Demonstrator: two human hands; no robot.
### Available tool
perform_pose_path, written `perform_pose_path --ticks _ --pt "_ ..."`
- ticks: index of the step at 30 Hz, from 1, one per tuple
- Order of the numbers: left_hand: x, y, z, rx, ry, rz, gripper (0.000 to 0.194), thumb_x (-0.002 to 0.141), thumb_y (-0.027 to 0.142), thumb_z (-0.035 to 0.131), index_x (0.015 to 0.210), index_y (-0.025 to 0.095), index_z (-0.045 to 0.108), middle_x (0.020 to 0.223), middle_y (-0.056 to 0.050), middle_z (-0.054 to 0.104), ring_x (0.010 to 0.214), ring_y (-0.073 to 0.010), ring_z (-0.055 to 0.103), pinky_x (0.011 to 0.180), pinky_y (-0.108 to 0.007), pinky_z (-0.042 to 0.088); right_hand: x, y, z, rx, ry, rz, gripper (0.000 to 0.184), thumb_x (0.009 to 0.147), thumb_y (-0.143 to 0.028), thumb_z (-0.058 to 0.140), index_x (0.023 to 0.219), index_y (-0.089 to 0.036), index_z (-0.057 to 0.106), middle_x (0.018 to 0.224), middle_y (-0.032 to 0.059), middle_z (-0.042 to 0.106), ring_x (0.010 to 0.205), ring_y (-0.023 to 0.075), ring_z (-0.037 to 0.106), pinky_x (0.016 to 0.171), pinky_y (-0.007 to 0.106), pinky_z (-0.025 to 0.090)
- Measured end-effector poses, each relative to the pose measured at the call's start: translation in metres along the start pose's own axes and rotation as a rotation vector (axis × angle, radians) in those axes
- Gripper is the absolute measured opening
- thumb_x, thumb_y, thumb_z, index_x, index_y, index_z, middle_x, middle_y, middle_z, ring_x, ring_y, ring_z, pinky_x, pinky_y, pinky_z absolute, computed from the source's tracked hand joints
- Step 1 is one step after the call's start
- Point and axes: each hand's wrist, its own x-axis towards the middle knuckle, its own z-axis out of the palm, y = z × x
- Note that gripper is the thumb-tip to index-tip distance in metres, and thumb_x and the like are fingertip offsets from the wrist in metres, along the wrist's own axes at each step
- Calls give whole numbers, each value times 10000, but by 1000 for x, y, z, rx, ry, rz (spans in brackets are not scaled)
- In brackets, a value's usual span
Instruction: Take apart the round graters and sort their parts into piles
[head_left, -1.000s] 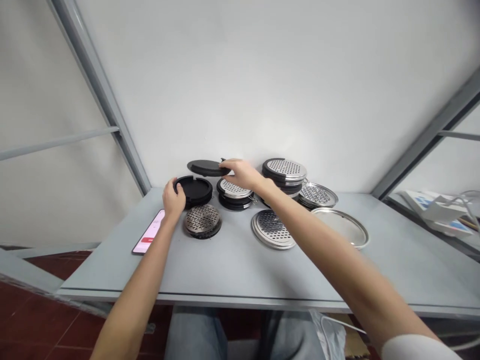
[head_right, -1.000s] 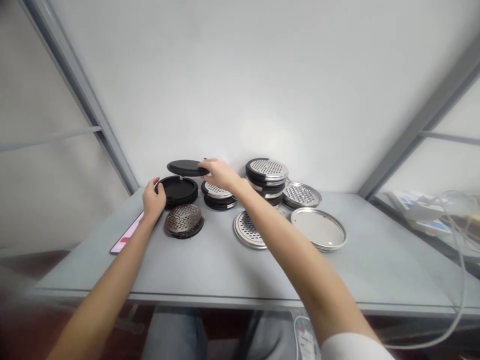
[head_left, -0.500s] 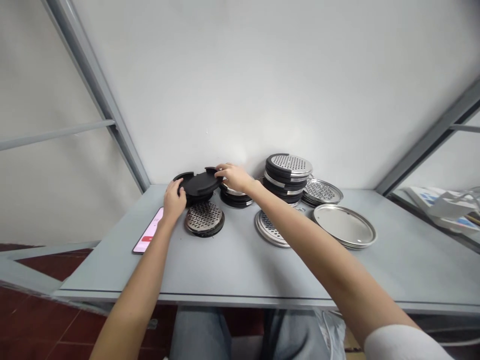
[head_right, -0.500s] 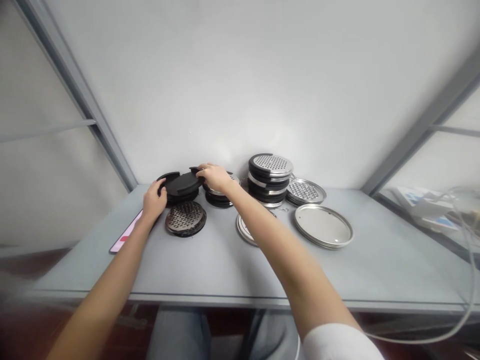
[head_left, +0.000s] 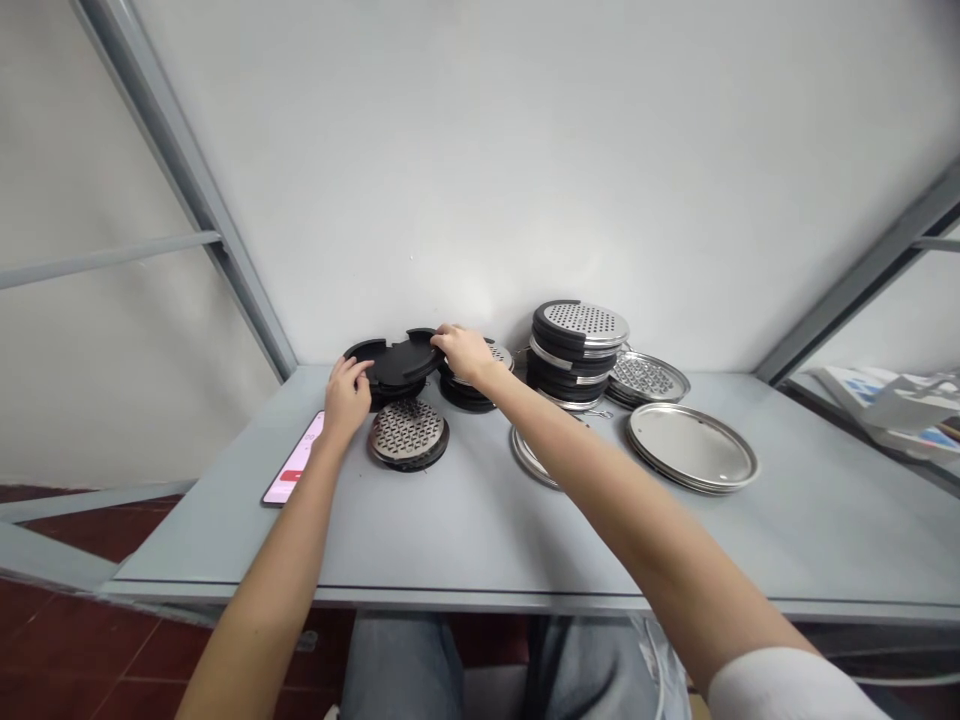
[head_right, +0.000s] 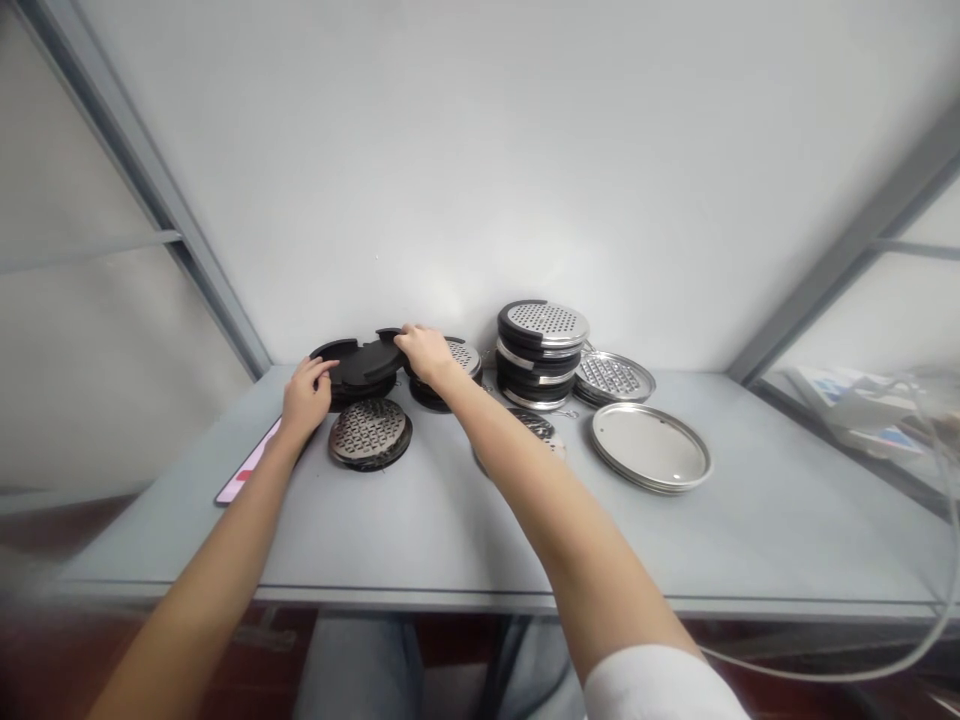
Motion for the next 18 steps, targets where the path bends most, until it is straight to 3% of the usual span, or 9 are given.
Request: perform_pose_path --ticks 5,11,18 --pt "0 0 0 12 -8 9 372 853 190 351 1028 139 675 1181 -125 633 1259 -259 474 1108 -450 328 4 -10 1 -38 7 -9 325 886 -41 371 1067 -149 618 1128 141 583 1004 243 555 750 328 472" --pt "-1 0 1 41 -1 31 376 872 215 330 1042 126 653 1189 -128 621 1266 -254 462 1118 -442 314 14 -20 -6 -95 -29 -31 294 911 -82 389 1035 -150 647 1112 150 600 1026 252 560 808 352 460" --pt "0 -1 2 8 0 14 347 861 200 339 1015 147 646 1170 -119 631 1248 -245 479 1117 -439 313 8 -25 -4 -28 -88 -93 319 894 -82 428 1083 -196 658 1145 111 614 1006 234 591 774 317 462"
